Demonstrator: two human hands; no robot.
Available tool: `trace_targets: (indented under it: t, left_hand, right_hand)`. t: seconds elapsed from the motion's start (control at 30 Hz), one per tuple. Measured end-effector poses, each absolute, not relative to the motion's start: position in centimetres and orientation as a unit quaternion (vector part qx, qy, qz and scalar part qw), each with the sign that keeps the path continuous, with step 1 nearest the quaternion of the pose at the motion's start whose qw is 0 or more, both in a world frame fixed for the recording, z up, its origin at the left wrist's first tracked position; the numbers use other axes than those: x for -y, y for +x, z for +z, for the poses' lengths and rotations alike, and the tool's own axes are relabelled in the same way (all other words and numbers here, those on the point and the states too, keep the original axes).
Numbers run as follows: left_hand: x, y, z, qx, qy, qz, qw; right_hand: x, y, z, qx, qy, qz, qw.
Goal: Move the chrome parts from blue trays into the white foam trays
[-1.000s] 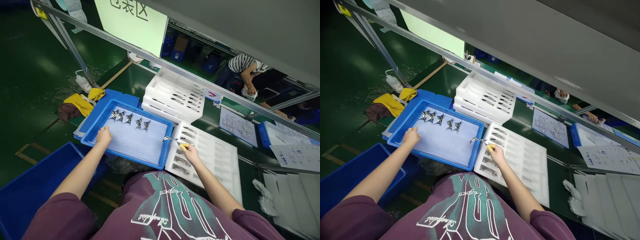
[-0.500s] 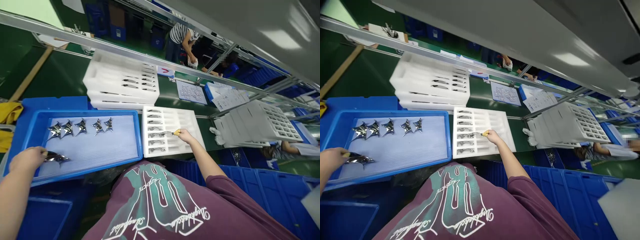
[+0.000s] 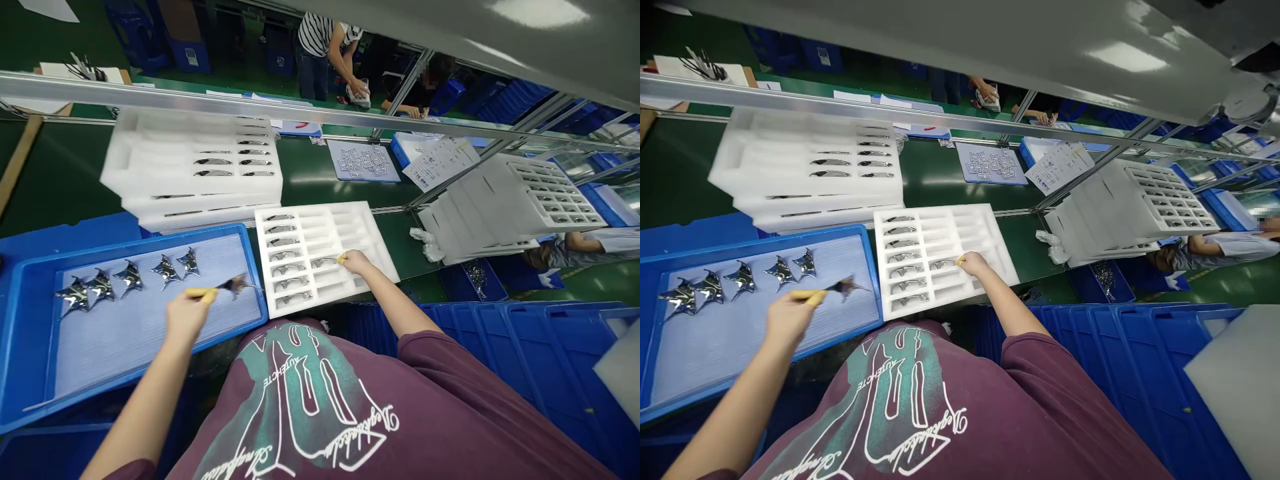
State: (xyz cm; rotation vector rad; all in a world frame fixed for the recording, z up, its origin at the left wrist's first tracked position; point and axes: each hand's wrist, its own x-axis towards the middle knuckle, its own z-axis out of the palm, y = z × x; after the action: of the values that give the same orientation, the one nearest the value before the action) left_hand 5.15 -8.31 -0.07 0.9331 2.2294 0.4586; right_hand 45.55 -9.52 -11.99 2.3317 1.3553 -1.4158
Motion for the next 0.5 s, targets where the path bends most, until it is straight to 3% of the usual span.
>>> trace_targets:
  t: [0.13,0.27,0.4,0.5]
  left_hand:
    - [8.3,14.8,-2.4,-0.749,0.471,0.159,0.438]
    - [8.9,20.1,-5.2,-0.660,0.594,0.129,0.441]
    - [9.1,22.2,-7.5,-0.617,0.679,0.075,0.391]
    - [9.1,22.9,-8.4,-0.611,0.709,0.044,0.351]
  right_hand:
    - [8.4,44.9,-11.1,-0.483,0.740,-0.449,0.133]
    - [7.5,45.3,-10.3,-0.509,0.704,-0.474,0.142]
    - [7.8,46.2,-9.5,-0.503,0.728,-0.464,0.032]
    - [9.1,46.4,-9.0,-0.477,0.688,-0.544,-0.050]
